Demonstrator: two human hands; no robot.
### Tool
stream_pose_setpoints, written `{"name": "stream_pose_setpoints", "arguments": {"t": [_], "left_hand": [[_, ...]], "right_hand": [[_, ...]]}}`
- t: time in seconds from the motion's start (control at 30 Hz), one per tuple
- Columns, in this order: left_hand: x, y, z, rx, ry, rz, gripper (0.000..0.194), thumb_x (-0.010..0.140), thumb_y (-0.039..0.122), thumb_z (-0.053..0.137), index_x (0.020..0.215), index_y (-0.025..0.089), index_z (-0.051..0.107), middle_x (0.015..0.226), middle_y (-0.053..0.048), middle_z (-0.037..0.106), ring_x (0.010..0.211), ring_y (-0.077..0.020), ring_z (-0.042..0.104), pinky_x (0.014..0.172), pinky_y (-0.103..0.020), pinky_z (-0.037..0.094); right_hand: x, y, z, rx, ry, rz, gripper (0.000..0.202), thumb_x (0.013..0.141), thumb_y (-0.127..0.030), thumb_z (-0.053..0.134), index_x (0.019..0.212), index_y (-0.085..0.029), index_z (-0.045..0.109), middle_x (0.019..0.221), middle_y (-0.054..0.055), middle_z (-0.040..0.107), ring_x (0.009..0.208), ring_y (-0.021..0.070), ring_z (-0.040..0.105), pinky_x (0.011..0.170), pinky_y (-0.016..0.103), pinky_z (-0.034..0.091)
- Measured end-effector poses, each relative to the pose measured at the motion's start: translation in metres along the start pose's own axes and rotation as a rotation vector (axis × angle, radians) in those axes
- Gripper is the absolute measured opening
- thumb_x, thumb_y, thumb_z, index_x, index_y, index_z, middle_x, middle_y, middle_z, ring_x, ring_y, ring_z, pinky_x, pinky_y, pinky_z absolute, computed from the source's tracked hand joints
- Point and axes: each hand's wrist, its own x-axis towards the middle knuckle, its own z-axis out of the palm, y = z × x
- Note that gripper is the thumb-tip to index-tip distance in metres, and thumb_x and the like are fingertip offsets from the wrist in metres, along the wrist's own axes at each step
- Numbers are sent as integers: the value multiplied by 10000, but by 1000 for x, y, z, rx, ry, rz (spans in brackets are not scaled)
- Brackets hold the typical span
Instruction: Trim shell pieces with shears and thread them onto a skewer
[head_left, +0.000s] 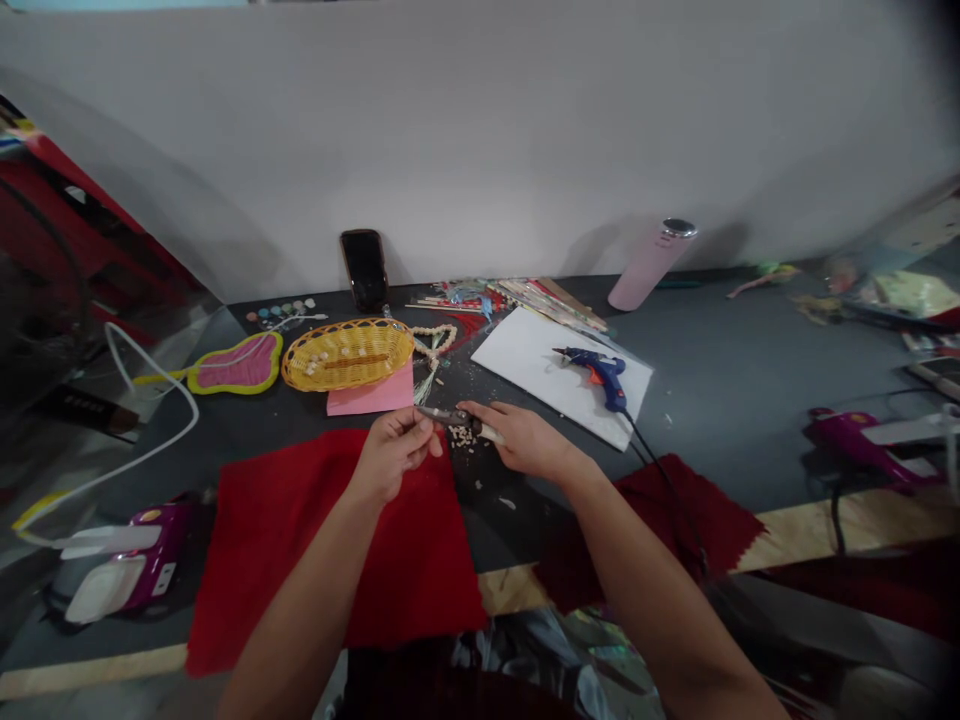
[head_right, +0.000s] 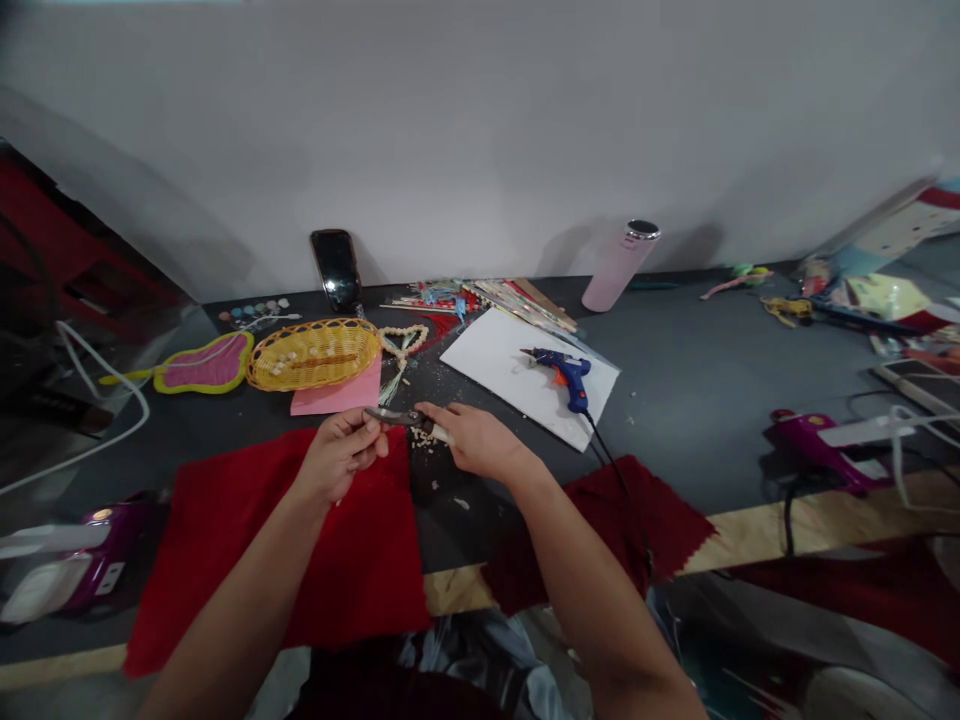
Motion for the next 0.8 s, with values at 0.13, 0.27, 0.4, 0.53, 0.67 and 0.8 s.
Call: {"name": "stream_pose_setpoints", "arguments": {"t": [0.13, 0.27, 0.4, 0.53, 0.67, 0.8], "left_hand": [[0, -2, 1, -7, 9, 10, 211, 731, 306, 635, 699, 117, 546, 528, -22, 602, 333, 3, 241, 358, -159, 121], [0, -3, 3, -18, 4, 26, 213, 726, 309, 640, 694, 118, 551, 525, -20, 602, 333, 0, 250, 357, -160, 124], [1, 0, 3, 1, 18, 27, 226, 712, 319, 647, 687, 114, 557, 528, -23, 605, 335, -2, 269, 356, -162, 139], [1, 4, 1, 2, 17, -27, 219, 706, 312, 647, 701, 106, 574, 511, -26, 599, 324, 0, 273, 356, -161, 130], [1, 6, -3, -54, -52, -99, 198, 711, 292, 643, 708, 103, 581, 487, -18, 579, 308, 10, 240, 357, -159, 99], [2, 4, -6, -71, -65, -123, 197, 718, 298, 636, 722, 109, 581, 480, -6, 564, 302, 9, 222, 353, -161, 98]], "right_hand": [[0, 2, 0, 56, -10, -27, 659, 746, -70, 435, 1371, -215, 285, 1021, 87, 578, 897, 194, 546, 777, 310, 421], [0, 4, 1, 111, -13, -41, 627, 760, -76, 437, 1356, -218, 305, 1105, 88, 562, 965, 193, 532, 822, 322, 416], [2, 3, 5, 84, 47, -17, 639, 772, -107, 441, 1377, -217, 269, 1169, 100, 515, 1037, 201, 489, 871, 334, 395], [5, 1, 8, -19, 98, 44, 736, 721, -102, 472, 1397, -238, 217, 1199, 108, 473, 1093, 229, 438, 900, 375, 362], [6, 0, 8, -68, 78, 63, 710, 731, -122, 462, 1392, -248, 235, 1163, 103, 491, 1071, 229, 451, 896, 371, 355], [6, -1, 6, -79, 45, 59, 688, 734, -126, 452, 1382, -251, 258, 1107, 92, 523, 997, 213, 504, 873, 344, 375]]}}
